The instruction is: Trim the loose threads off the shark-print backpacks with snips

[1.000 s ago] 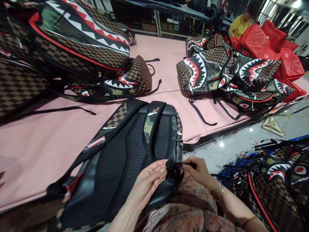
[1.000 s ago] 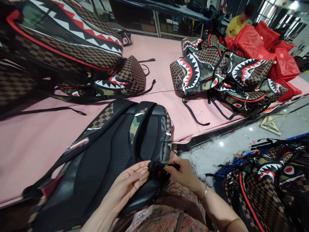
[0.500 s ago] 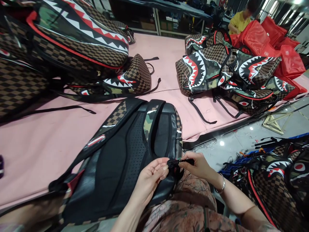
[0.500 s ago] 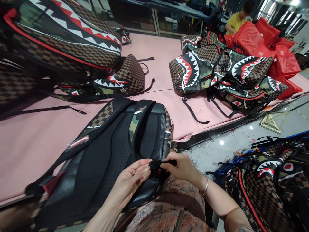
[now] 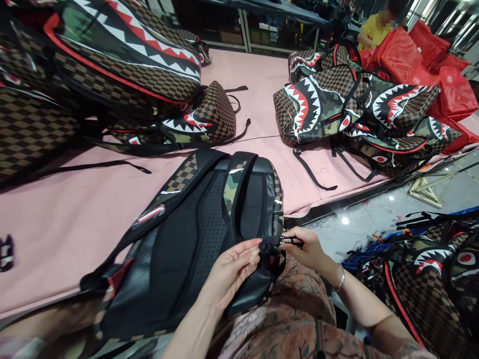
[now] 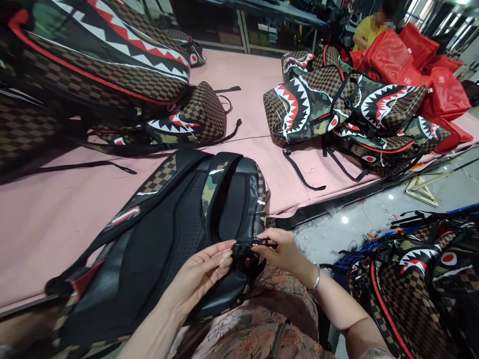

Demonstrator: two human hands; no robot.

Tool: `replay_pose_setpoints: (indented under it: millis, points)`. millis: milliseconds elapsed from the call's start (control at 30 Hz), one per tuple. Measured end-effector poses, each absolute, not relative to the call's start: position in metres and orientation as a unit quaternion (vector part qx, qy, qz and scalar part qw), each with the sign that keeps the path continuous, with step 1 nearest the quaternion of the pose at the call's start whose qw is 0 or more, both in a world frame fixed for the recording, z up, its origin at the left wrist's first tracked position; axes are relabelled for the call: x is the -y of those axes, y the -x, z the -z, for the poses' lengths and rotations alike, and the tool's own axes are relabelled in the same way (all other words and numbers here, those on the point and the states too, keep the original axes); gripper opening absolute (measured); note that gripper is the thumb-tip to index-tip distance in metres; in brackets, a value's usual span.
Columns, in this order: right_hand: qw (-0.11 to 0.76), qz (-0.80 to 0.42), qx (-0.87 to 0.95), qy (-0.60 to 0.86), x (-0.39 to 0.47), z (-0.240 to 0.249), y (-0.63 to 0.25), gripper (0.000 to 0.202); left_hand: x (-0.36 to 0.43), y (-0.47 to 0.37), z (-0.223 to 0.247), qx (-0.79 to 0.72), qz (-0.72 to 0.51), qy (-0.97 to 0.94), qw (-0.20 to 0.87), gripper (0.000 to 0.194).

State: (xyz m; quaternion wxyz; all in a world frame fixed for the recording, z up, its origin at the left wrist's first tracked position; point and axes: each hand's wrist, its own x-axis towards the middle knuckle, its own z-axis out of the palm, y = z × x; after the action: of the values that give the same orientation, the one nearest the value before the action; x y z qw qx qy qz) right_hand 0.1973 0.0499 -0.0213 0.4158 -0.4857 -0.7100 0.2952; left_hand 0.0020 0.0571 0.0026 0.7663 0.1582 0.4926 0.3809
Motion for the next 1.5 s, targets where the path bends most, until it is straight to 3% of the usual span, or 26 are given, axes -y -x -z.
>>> replay_pose_setpoints:
  millis: [233, 667, 967, 1400, 1500]
  points:
    - [0.333, -0.081, 0.824, 0.452, -0.041, 0.053, -0.209, 0.027, -0.063, 0.000, -0.010, -0.477, -0.374, -0.119, 0.786, 0.028]
    - [0.326, -0.004, 0.861, 0.389, -0.056, 0.041, -0.215, 0.027, -0.065, 0.003, -0.004, -0.472, -0.360, -0.109, 0.797, 0.023]
    - [0.275, -0.022, 0.894, 0.354, -0.070, 0.021, -0.222, 0.029, -0.067, 0.001, -0.007, -0.467, -0.356, -0.102, 0.803, 0.022]
    - [0.319, -0.192, 0.858, 0.354, -0.077, 0.036, -0.224, 0.031, -0.068, 0.001, -0.004, -0.472, -0.351, -0.100, 0.802, 0.021]
    - [0.327, -0.185, 0.855, 0.357, -0.076, 0.036, -0.224, 0.031, -0.069, 0.001, -0.005, -0.474, -0.350, -0.097, 0.802, 0.021]
